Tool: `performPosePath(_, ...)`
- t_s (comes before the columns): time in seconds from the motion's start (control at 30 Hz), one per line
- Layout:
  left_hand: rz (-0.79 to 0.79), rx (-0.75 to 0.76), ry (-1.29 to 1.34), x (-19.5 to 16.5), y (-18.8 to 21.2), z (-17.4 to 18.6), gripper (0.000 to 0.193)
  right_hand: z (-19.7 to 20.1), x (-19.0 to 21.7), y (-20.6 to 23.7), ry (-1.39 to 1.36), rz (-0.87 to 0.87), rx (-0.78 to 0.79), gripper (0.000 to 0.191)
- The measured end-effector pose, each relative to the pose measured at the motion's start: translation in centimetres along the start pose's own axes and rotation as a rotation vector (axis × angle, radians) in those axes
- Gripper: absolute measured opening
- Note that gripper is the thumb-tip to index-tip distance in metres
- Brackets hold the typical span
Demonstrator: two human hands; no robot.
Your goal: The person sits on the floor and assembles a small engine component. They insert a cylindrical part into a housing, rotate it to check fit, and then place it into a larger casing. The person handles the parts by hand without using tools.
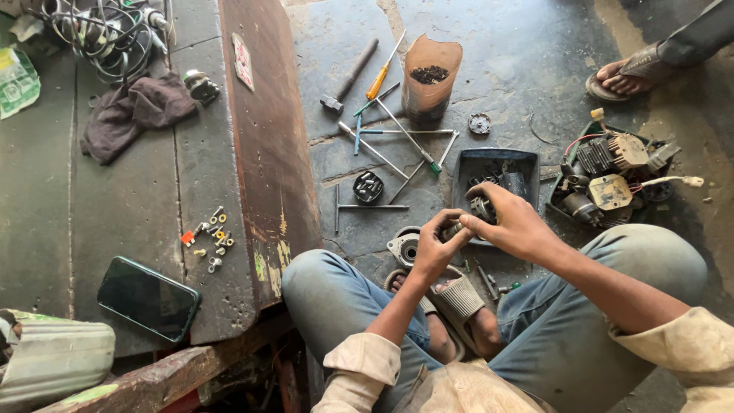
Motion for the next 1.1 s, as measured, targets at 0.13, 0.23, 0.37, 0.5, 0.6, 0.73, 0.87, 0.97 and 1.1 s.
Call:
performPosePath(0.13, -0.019, -0.018, -0.043, -0.2, 0.1, -0.1, 0.031, 0.1, 0.1, -0.1, 0.004, 0.005, -0.017, 0.051)
performPosePath(0.23, -0.060, -0.028, -0.109, -0.3, 0.3, 0.0, 0.033, 0.2, 0.2, 0.0, -0.004, -0.005, -0.031, 0.053)
performPosePath(0.37, -0.066, -0.034, -0.136, -0.3, 0.3, 0.1, 0.034, 0.2, 0.4, 0.2, 0.006, 0.000, -0.047, 0.053)
performPosePath(0.5, -0.084, -0.020, -0.156, -0.3, 0.3, 0.1, 0.031, -0.2, 0.6, 0.4, 0.036, 0.013, -0.058, 0.054)
performPosePath(0.6, -0.075, -0.012, -0.161, -0.2, 0.3, 0.2, 0.030, -0.5, 0.6, 0.5, 0.041, 0.035, -0.061, 0.054)
performPosePath(0.73, -0.049, -0.013, -0.166, -0.1, 0.4, 0.2, 0.031, -0.7, 0.5, 0.5, 0.058, 0.042, -0.048, 0.053)
performPosePath(0.87, -0.076, -0.003, -0.157, 0.2, 0.4, 0.1, 0.034, -0.9, 0.4, 0.6, 0.057, 0.006, 0.000, 0.055)
performPosePath(0.97, -0.057, 0.002, -0.108, 0.4, 0.5, 0.1, 0.037, -1.0, 0.3, 0.7, 0.072, 0.070, 0.018, 0.054)
performPosePath(1.1, -0.093, 0.000, -0.099, 0.5, 0.5, 0.2, 0.038, -1.3, 0.2, 0.6, 0.064, 0.049, 0.035, 0.056)
Point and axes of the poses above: each hand's wrist, its own y-axis away from the middle knuckle, its own z-axis out of the back of the hand, x = y × z, the point moved 1 cm from there along -y, towards the middle knuckle, and after that the axes turned 10 degrees about -z, right-handed, at the moved point
